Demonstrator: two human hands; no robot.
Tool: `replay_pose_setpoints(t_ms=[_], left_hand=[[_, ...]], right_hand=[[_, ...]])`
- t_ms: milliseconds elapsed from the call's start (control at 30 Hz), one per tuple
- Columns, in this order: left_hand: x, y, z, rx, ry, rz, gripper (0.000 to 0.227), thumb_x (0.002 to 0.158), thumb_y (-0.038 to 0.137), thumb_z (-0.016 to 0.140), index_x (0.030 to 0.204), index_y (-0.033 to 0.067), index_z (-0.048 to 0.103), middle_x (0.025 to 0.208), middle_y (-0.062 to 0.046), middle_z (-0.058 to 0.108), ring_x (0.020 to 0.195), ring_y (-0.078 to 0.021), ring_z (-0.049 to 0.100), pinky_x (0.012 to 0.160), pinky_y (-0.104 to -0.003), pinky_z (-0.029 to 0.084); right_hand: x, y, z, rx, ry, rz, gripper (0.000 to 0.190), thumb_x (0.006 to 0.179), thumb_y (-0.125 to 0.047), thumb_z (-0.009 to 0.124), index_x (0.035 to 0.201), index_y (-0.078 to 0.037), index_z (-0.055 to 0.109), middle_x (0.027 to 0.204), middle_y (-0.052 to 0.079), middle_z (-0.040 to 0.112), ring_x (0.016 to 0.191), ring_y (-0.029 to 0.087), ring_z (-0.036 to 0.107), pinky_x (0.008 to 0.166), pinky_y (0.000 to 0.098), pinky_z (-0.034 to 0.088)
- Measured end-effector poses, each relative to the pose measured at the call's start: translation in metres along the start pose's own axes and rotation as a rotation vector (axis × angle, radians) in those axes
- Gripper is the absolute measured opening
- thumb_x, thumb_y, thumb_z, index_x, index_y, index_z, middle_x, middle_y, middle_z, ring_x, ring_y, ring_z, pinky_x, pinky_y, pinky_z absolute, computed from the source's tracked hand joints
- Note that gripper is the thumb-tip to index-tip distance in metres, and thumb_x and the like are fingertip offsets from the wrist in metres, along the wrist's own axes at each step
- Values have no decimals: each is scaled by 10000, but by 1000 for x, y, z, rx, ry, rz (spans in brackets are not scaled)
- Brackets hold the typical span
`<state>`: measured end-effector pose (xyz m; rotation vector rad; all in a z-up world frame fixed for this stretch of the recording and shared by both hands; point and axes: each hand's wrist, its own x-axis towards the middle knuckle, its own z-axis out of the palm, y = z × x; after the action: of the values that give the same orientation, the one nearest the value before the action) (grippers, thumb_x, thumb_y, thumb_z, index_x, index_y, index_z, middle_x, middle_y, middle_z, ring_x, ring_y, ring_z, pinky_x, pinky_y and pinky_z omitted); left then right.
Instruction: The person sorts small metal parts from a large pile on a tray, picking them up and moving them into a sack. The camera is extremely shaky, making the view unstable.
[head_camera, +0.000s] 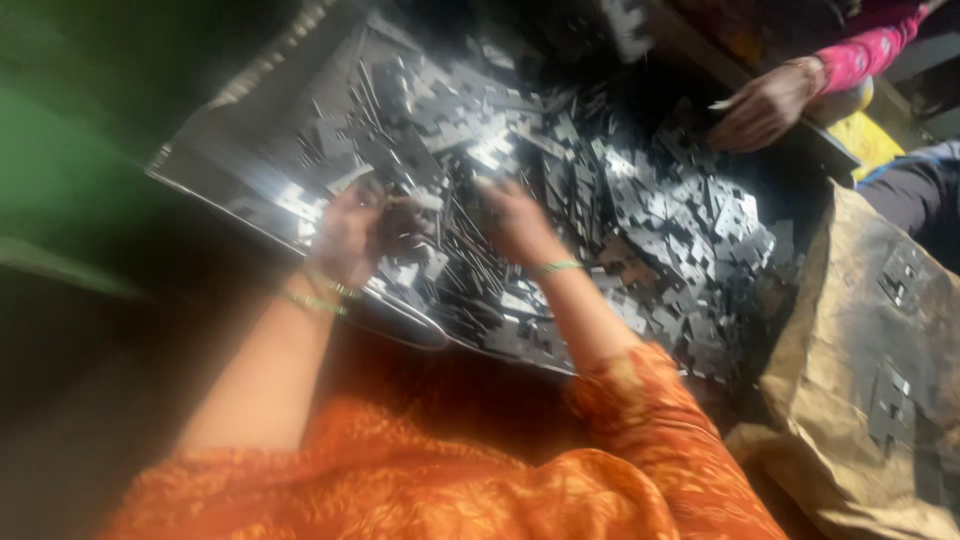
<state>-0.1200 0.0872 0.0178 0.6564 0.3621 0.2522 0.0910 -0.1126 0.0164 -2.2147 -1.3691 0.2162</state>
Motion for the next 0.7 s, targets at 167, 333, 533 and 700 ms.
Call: replay_pose_setpoints(t_ms=[167,333,533,700], left_hand=[[-49,10,-9,442,341,481,223,907,40,700,1129,16,684,1053,-131,734,937,-249,713,799,-405,564],[-45,27,-12,931,361,835,239,921,48,669,1136,16,767,1133,-127,732,1046,-256,676,918,-373,501],[3,21,-10,268,63,506,319,1006,101,670,1323,108,633,1202,-103,659,1086,-197,644,972,-345,535],[73,-55,30,1577,-116,361,203,885,69,633,1078,83,696,975,-169,746,964,-351,711,853,-442,564]], right_hand=[[90,-26,84,-133,-66,81,685,840,-72,678,1497,-54,485,1320,341,520,1083,482,591,902,506,529],[113,-17,103,-226,58,-33,478,737,-100,708,1208,-101,627,1140,236,646,1026,422,630,857,481,551],[46,4,56,-330,-93,67,402,878,51,587,1226,-109,710,1005,185,709,958,373,677,831,453,568],[-65,5,-41,-151,-199,380,417,822,50,627,1202,-64,756,1029,206,746,898,302,705,803,393,551]])
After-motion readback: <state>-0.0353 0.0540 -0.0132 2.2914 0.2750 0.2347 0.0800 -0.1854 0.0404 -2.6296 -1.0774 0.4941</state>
